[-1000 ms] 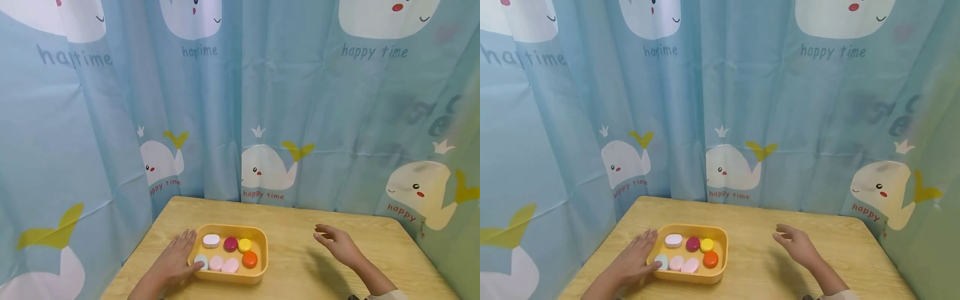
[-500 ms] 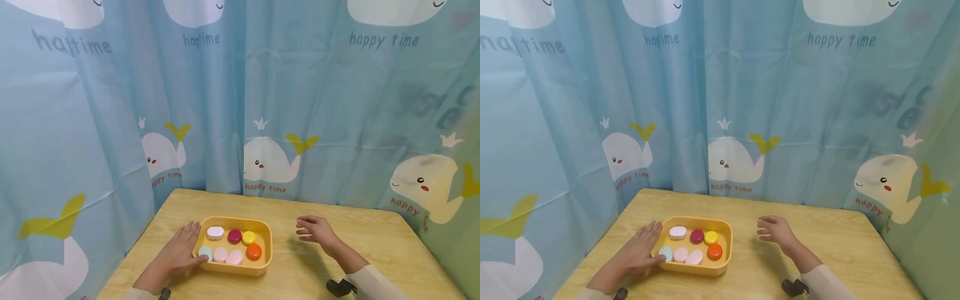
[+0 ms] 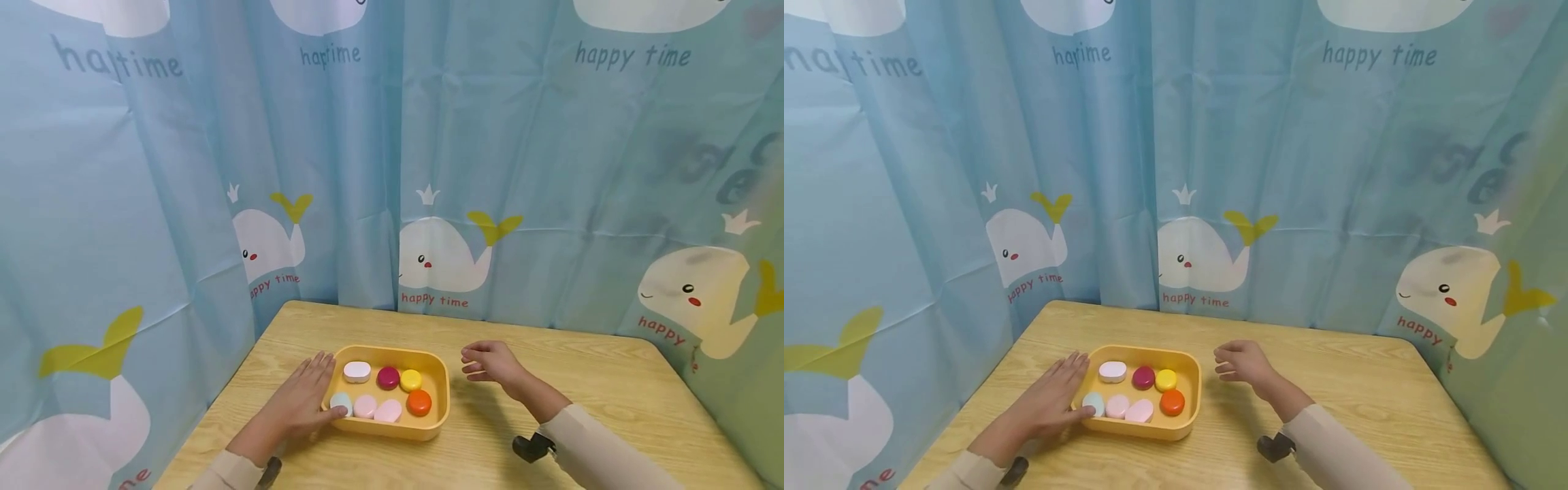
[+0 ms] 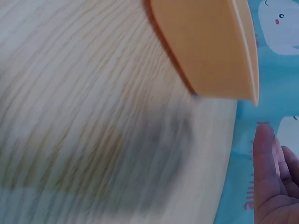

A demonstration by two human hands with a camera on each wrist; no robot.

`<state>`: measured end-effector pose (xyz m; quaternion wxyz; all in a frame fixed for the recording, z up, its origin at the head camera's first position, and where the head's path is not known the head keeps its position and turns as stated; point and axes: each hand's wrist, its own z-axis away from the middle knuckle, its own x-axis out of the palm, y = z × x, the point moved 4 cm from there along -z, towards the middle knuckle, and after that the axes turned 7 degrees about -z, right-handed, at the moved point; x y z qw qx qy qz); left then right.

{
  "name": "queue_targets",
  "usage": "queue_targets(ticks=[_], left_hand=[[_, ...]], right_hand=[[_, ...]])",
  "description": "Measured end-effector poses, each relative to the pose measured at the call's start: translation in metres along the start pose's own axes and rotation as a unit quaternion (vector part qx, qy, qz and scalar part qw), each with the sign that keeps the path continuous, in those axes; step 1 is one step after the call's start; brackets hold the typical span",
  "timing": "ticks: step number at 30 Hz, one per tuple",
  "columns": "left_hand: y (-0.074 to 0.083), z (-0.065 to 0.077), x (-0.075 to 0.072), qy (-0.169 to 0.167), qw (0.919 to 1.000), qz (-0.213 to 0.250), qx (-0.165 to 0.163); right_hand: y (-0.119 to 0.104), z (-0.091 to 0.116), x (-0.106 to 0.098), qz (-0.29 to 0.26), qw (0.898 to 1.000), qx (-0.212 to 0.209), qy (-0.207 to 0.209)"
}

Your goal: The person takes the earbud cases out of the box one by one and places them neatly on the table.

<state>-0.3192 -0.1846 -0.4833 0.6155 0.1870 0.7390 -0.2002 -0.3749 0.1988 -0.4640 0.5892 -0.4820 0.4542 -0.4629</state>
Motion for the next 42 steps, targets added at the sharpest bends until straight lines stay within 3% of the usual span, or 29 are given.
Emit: queue_targets(ticks=[5,10,21,31,42], left_hand=[[0.000,0.002,0.001,0.005,1.0000,-0.004,0.003],[0.000,0.003,0.001,-0.010,0.9999,0.006,-0.009],[0.003,0.000,0.001,-0.025,0.9993,0.014,-0.023],[0.003,-0.001,0.003,-0.034,0.9990,0.016,-0.025],[0.003,-0.001,0.004,-0.033,0.9989,0.020,-0.026]], right_hand=[[-0.005,-0.004,0.013,0.000,1.000,-0.001,-0.010],[-0.011,-0.009,0.024,0.010,1.000,-0.002,-0.027],[-0.020,-0.019,0.046,0.033,0.999,0.012,-0.024],[-0.019,-0.016,0.068,0.047,0.999,0.015,-0.003],[-0.020,-0.007,0.095,0.062,0.998,0.013,-0.012]])
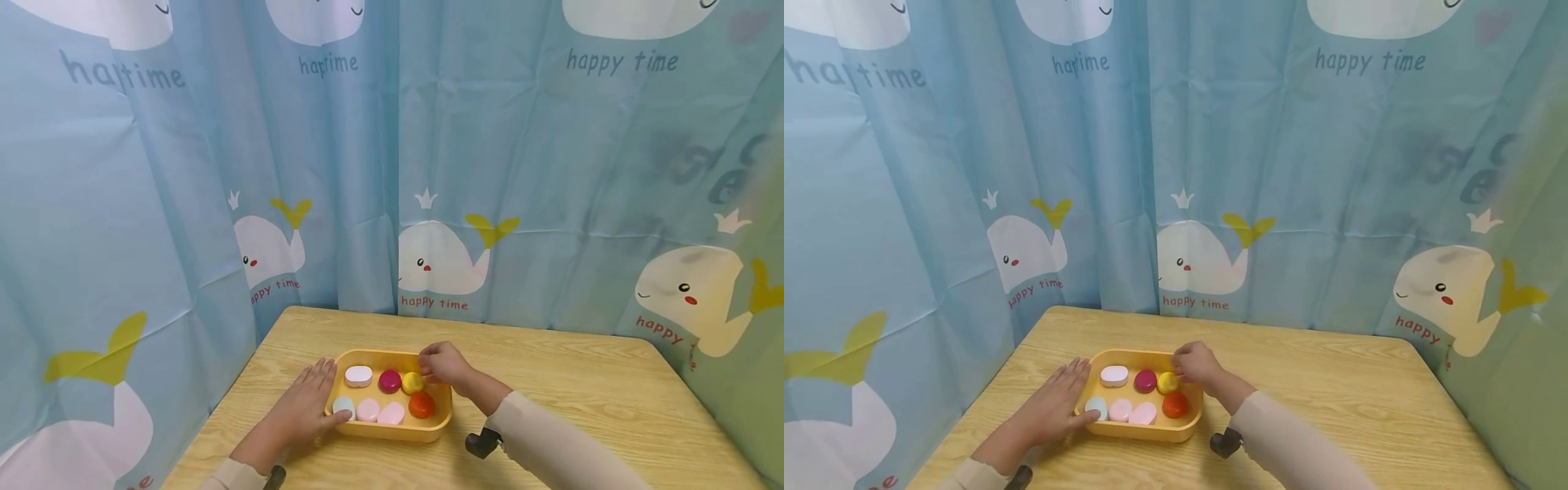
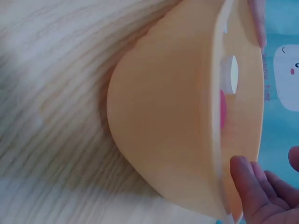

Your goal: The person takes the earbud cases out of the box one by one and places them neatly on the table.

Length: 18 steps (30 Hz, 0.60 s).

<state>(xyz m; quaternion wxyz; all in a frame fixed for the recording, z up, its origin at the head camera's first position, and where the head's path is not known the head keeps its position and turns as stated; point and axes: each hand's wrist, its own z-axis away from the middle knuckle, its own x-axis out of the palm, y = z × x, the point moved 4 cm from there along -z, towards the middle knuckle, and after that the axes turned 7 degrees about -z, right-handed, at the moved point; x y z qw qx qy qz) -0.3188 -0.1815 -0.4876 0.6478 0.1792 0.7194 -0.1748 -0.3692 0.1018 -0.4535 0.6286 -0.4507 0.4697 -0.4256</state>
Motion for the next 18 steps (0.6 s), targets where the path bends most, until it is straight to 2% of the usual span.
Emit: queue_targets(ticks=[10,18], left_hand=[[0.001,0.000,0.001,0.007,1.0000,0.002,-0.001],[0.001,0.000,0.000,-0.002,1.0000,0.004,-0.005]], right_hand=[[0.004,-0.001,0.009,0.055,0.998,-0.003,-0.013],[0.012,-0.004,0.015,0.117,0.993,0.004,0.002]])
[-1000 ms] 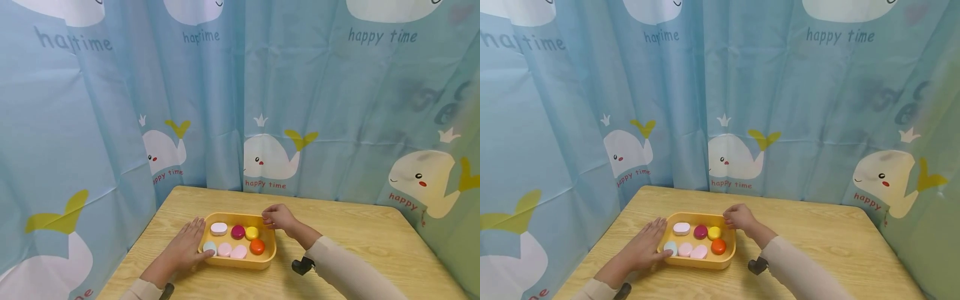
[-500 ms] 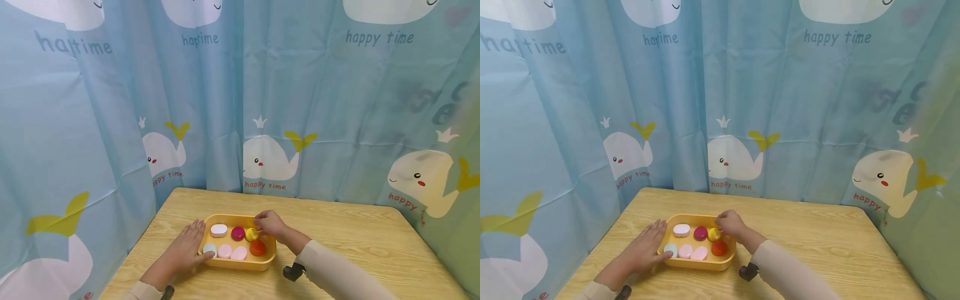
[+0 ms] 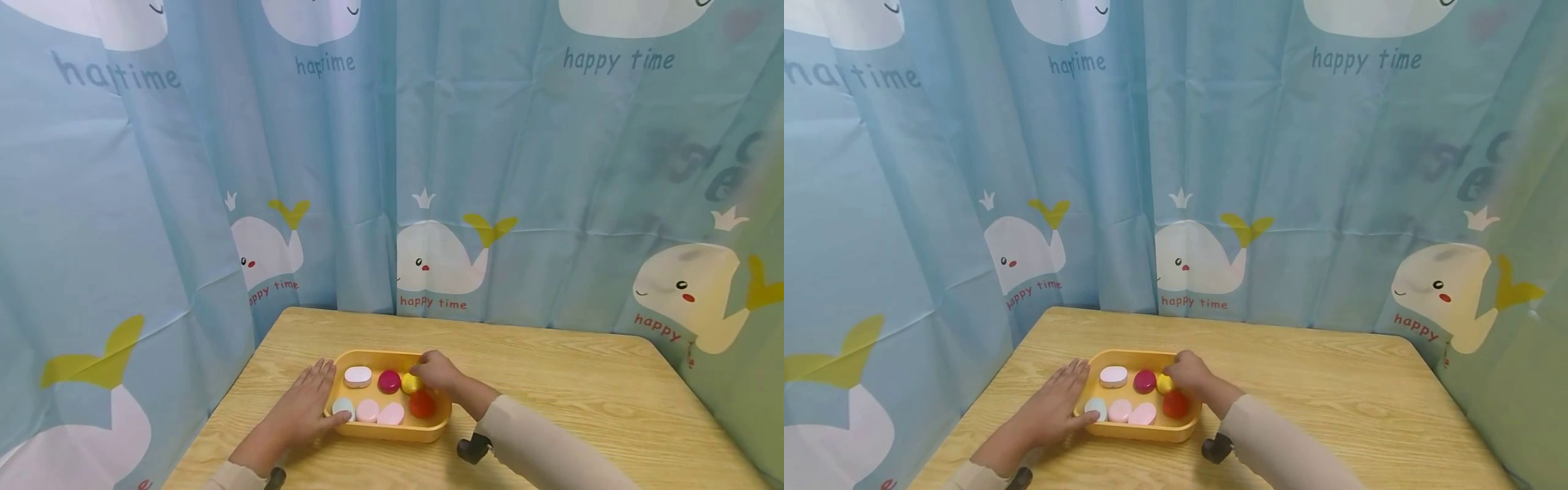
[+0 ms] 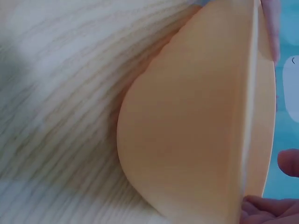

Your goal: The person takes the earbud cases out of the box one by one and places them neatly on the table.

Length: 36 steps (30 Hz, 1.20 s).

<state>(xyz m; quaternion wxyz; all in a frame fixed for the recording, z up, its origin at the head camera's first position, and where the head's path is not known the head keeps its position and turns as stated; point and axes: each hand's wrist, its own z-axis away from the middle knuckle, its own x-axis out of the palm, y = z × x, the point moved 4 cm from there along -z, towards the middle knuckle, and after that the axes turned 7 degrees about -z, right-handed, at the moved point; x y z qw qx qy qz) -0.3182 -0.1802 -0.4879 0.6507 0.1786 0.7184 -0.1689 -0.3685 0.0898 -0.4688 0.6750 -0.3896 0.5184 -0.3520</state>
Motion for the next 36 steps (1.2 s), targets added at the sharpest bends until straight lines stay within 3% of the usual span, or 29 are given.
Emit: queue_targets(ticks=[8,17,22,29,36], left_hand=[[0.001,0.000,-0.002,0.002,1.0000,0.002,-0.002],[0.001,-0.001,-0.002,-0.008,0.9999,-0.005,-0.004],[0.003,0.000,0.000,-0.013,0.9999,-0.002,-0.003],[0.004,0.000,0.004,-0.012,0.9999,0.000,-0.004],[0.003,0.000,0.000,-0.006,0.9999,-0.005,-0.007]], right_hand=[[0.002,0.004,0.010,0.018,0.999,0.038,0.003],[0.007,0.000,0.024,0.056,0.995,0.069,0.045],[0.013,0.001,0.029,0.078,0.992,0.072,0.066],[0.017,0.003,0.031,0.061,0.993,0.067,0.074],[0.018,-0.004,0.035,0.097,0.989,0.072,0.089]])
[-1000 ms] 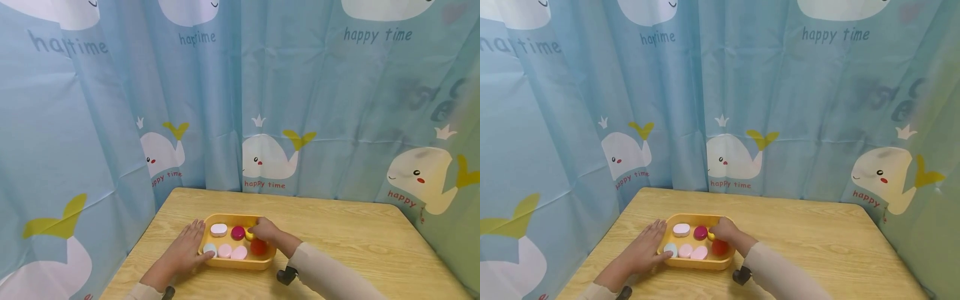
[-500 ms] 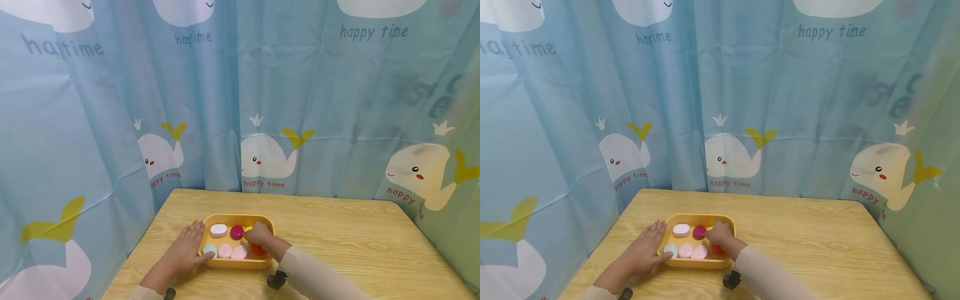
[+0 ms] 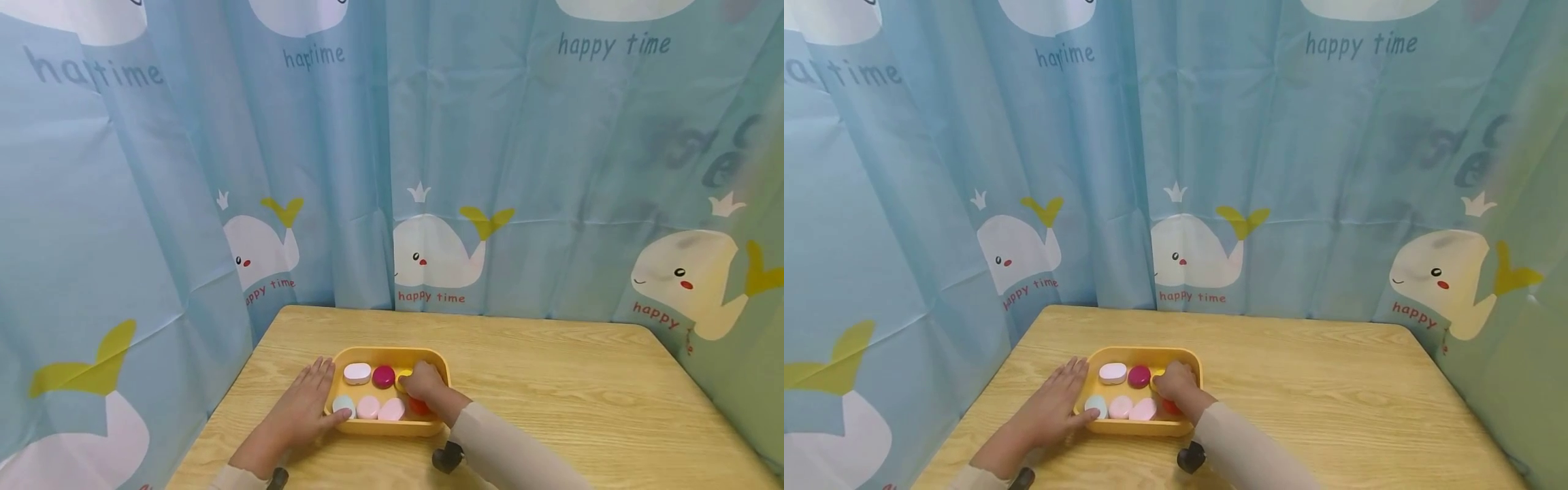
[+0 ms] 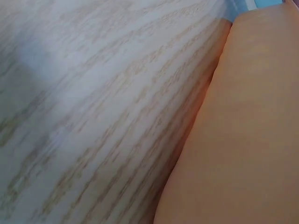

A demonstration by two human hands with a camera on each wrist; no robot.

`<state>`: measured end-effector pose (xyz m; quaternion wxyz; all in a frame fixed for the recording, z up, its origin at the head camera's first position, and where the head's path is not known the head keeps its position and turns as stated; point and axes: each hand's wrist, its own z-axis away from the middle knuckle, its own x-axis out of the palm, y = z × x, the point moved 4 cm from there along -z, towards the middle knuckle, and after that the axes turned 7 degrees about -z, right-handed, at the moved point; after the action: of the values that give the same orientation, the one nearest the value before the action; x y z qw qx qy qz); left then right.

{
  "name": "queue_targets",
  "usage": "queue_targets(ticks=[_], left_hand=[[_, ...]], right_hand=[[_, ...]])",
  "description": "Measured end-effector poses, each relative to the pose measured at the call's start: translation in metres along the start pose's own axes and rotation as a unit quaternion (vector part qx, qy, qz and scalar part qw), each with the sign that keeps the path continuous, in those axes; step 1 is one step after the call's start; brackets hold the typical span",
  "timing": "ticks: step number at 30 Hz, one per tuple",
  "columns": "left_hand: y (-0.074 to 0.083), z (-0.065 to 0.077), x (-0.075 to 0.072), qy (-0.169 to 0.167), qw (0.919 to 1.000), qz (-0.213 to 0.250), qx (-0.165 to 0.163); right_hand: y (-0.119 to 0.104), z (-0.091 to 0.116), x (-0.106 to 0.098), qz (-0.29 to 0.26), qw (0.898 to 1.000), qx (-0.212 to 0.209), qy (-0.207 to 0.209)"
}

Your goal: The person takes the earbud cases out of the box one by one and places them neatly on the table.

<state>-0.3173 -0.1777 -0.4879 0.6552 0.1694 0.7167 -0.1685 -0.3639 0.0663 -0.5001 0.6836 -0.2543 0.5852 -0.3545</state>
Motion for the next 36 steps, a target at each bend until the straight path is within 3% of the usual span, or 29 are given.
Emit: queue_targets(ticks=[7,12,22,36], left_hand=[[-0.0016,0.0011,-0.0014,-0.006,0.9999,0.006,-0.007],[-0.0013,0.0014,-0.0011,-0.005,0.9999,0.008,-0.006],[-0.0005,-0.0001,-0.0004,-0.009,0.9999,0.006,-0.007],[0.0000,-0.0002,-0.0014,-0.014,0.9998,0.005,-0.013]], right_hand=[[-0.0039,0.0000,0.0023,0.042,0.999,-0.023,0.018],[-0.0039,0.0005,0.0026,0.040,0.999,-0.026,0.018],[0.0004,-0.0060,-0.0014,-0.072,0.997,0.012,0.012],[0.0016,-0.0065,-0.0062,-0.189,0.982,0.018,-0.009]])
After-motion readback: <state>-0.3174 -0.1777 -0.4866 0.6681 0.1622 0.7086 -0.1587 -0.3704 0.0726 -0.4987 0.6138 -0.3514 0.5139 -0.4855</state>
